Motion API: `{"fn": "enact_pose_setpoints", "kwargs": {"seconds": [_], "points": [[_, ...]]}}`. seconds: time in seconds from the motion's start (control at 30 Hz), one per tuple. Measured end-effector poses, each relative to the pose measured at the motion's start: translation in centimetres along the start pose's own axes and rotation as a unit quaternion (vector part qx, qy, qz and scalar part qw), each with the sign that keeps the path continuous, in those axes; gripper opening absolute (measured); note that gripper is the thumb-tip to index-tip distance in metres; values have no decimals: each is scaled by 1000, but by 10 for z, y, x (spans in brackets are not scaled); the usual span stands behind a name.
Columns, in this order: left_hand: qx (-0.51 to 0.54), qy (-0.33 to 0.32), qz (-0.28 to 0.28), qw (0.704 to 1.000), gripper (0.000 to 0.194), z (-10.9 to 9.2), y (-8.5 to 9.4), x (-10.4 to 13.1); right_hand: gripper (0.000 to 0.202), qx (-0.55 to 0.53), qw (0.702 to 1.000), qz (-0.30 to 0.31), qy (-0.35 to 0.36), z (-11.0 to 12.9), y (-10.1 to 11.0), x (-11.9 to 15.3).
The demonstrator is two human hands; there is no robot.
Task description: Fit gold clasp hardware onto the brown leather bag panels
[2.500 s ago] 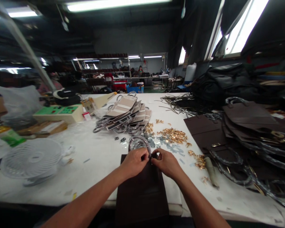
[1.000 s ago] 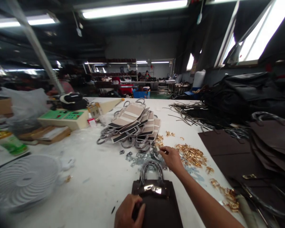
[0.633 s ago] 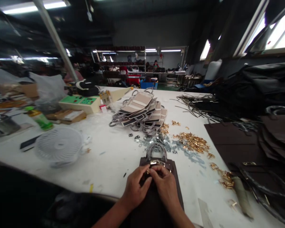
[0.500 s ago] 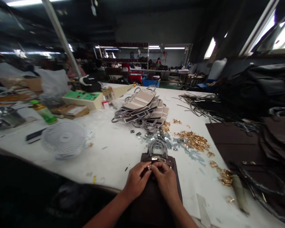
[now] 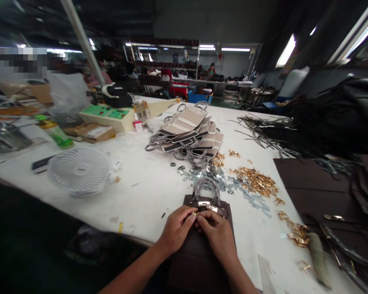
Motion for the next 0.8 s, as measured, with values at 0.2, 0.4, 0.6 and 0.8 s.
{"fn": "enact_pose_setpoints", "kwargs": {"seconds": [0.2, 0.4, 0.6, 0.8], "points": [[1, 4, 18, 1000, 22, 4, -2, -3, 28, -25, 999, 33, 4, 2, 0, -4], [2, 6, 42, 999, 23, 3, -3, -7, 23, -4, 998, 33, 59, 5, 3, -2], [8, 12, 52, 999, 23, 0, -4, -8, 22, -17, 996, 18, 84, 5, 4, -1], [7, -11, 45, 999, 23, -2, -6, -8, 37, -144, 988, 56, 17, 3, 6, -6]]}}
Point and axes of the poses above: each hand's wrist, its own x-axis away from the middle knuckle, its own y-axis out of the back of the hand, z = x × y, the point moved 4 cm from there along -x, towards the middle knuckle, and after that the axes turned 6 degrees about x, right-handed, at the moved point
